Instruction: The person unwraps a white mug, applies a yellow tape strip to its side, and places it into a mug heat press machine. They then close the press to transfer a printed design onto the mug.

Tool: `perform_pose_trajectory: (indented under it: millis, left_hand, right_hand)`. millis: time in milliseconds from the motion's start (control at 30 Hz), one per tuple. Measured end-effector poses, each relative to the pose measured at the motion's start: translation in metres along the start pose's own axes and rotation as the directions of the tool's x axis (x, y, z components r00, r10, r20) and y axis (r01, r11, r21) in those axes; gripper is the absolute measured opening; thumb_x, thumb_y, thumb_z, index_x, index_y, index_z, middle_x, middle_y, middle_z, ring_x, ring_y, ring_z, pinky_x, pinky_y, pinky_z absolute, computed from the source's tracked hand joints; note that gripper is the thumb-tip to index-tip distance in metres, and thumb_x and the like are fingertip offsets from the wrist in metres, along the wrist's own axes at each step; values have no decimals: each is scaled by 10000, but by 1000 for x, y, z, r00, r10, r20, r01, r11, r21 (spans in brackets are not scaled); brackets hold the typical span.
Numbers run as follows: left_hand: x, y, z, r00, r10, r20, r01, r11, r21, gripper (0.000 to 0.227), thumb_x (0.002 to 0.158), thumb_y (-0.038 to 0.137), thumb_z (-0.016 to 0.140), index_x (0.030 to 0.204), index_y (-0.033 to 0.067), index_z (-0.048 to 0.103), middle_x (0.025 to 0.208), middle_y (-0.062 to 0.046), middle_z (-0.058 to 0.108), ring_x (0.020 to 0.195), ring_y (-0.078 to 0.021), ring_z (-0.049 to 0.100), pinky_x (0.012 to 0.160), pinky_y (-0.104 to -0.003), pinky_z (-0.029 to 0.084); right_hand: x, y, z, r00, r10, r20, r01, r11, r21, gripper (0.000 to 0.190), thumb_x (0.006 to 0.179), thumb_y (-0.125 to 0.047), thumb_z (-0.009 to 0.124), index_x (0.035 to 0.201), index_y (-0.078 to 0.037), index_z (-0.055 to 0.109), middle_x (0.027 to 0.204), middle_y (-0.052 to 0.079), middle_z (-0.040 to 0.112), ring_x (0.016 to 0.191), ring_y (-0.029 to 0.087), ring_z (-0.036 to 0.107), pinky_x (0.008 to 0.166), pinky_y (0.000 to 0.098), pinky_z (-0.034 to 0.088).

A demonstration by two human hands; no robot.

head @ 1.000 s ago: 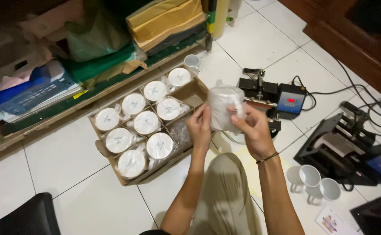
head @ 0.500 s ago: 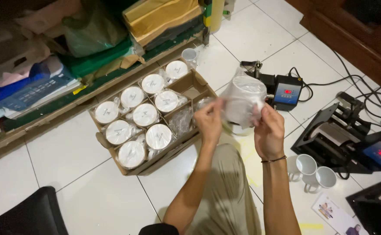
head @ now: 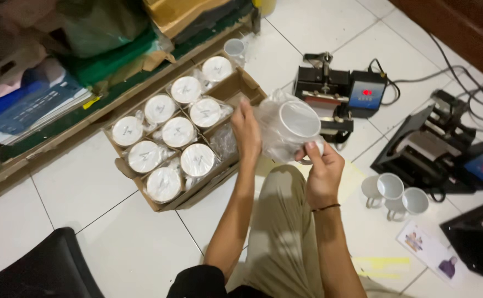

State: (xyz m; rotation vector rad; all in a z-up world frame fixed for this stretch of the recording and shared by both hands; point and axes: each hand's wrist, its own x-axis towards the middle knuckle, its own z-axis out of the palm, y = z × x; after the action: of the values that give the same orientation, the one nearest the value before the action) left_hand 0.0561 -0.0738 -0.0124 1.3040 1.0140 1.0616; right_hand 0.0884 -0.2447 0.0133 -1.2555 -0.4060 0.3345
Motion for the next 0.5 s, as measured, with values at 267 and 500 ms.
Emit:
perform_pose_trajectory:
  millis: [267, 500]
  left_hand:
    - [6, -12, -4, 892, 388, 234, -413, 908, 71, 426, 946, 177, 729, 612, 66, 489, 518, -95, 479, 573, -152, 452, 586, -326, 373]
    - [0, 68, -8, 866, 432, 253, -451, 892, 20, 206, 951, -135, 414, 833, 23, 471, 1281, -214, 609, 1246, -431, 551, 1087, -544, 403]
  right_hand:
    - [-4, -17, -5, 984, -60, -169, 33, 987, -160, 460, 970, -117, 723, 572, -81, 496, 442, -9, 423, 451, 44, 351, 444, 187, 316]
    - [-13, -13, -36, 966, -49, -254, 6, 986, -167, 435, 925, -123, 744, 586, -124, 470, 516, -66, 417, 539, 8, 333, 501, 174, 288]
